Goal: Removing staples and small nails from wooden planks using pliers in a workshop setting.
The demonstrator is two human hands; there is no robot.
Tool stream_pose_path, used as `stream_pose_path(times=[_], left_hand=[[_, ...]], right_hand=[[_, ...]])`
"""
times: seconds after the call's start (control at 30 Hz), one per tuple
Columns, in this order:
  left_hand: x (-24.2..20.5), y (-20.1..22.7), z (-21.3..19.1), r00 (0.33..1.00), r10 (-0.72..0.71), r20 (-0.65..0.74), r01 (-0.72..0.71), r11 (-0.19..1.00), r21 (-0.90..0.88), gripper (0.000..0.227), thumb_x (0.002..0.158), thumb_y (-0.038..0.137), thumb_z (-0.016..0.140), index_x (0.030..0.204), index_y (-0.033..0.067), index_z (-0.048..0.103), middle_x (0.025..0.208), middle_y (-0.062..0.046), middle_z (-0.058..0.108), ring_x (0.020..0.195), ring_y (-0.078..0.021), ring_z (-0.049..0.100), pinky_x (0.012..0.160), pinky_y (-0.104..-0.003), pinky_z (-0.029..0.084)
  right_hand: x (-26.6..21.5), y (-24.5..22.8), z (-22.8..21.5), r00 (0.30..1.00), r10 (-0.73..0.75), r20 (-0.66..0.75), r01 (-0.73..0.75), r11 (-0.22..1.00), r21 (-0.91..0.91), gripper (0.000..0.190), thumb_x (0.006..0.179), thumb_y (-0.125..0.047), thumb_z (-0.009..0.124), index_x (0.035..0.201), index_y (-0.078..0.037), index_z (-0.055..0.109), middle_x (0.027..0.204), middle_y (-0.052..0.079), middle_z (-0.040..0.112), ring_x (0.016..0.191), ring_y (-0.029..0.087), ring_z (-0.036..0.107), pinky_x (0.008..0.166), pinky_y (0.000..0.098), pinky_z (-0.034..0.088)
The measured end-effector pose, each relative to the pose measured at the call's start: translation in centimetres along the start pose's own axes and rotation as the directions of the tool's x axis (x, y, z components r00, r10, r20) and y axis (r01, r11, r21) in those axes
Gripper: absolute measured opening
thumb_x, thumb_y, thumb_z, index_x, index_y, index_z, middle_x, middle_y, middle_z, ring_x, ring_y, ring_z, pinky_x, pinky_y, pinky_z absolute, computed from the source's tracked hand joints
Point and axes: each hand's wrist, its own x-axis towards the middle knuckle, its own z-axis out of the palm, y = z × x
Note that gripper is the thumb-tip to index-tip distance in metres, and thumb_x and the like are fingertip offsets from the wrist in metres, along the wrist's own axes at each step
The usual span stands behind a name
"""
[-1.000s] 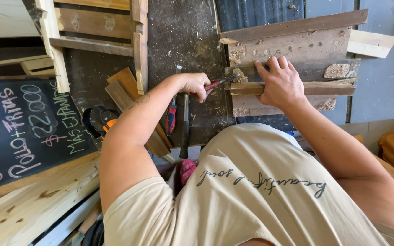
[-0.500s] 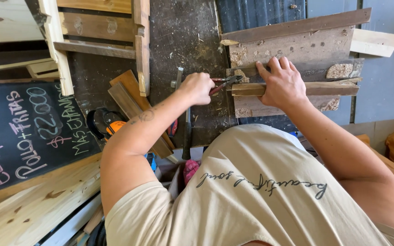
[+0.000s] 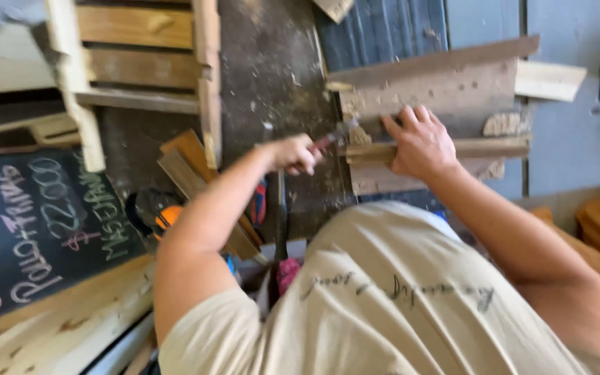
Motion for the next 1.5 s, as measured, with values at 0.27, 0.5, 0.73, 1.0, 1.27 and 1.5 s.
stream_pose_path(times=[0.27,0.5,0.73,1.0,1.27,1.5], left_hand=[[-6.9,-1.1,1.7,0.992,-0.093,0.083,0.095,0.995,-0.018,0.019,0.071,0.019,0.076,0.070,0.0114,0.059,0.056,-0.003,0.048,0.050,-0.0094,0.045,0.041,-0.022,0.036],[-11.5,-5.4,7.6,0.977,0.051,0.207,-0.008,0.979,-0.201,0.027,0.078,0.026,0.073,0.083,-0.0005,0.075,0.060,-0.013,0.059,0.053,-0.0156,0.056,0.044,-0.029,0.053],[-11.8,-10.7,9.1,0.992,0.079,0.094,-0.051,0.961,-0.273,0.020,0.080,0.020,0.074,0.085,0.0006,0.072,0.058,-0.011,0.058,0.051,-0.0173,0.059,0.043,-0.030,0.055],[-10.0,-16.0,10.4,0.997,-0.022,0.075,0.043,0.956,-0.290,0.032,0.078,0.020,0.075,0.105,0.0030,0.077,0.067,-0.016,0.066,0.063,-0.0253,0.070,0.048,-0.040,0.065],[-10.2,-15.3,10.5,0.970,0.097,-0.222,-0.066,0.988,0.141,0.036,0.083,0.023,0.077,0.117,0.0120,0.071,0.114,-0.018,0.067,0.102,-0.0392,0.071,0.083,-0.051,0.063],[-5.4,-13.3,10.4,0.533,0.677,-0.507,0.211,0.474,0.855,0.025,0.080,0.030,0.070,0.102,0.0184,0.075,0.101,-0.006,0.049,0.092,-0.0347,0.060,0.067,-0.049,0.054]], right_hand=[[0.3,-2.4,-2.2,0.991,-0.114,-0.071,0.133,0.911,0.391,0.087,0.062,-0.051,0.090,0.136,-0.008,0.074,0.119,0.016,0.066,0.116,0.036,0.062,0.111,0.0476,0.049],[0.4,-9.7,1.4,0.963,-0.206,-0.176,0.271,0.744,0.610,0.035,0.082,-0.023,0.087,0.114,-0.009,0.079,0.103,0.008,0.074,0.100,0.028,0.072,0.085,0.0399,0.060],[1.5,-11.6,4.1,0.911,-0.325,-0.255,0.410,0.788,0.460,0.007,0.093,-0.020,0.078,0.089,-0.015,0.081,0.082,-0.001,0.074,0.090,0.020,0.070,0.085,0.0353,0.048],[0.8,-15.3,4.0,0.816,-0.540,-0.204,0.575,0.732,0.365,0.017,0.084,-0.022,0.078,0.098,-0.014,0.076,0.090,0.004,0.073,0.088,0.024,0.069,0.082,0.0382,0.050],[0.5,-12.8,1.0,0.833,-0.488,-0.262,0.552,0.771,0.318,0.025,0.090,-0.011,0.074,0.114,-0.010,0.075,0.093,0.008,0.071,0.091,0.027,0.071,0.077,0.0367,0.057],[-1.6,-2.1,-3.4,0.995,-0.104,-0.008,0.104,0.988,0.116,0.100,0.071,-0.058,0.086,0.151,-0.003,0.060,0.138,0.023,0.061,0.137,0.042,0.054,0.110,0.0580,0.046]])
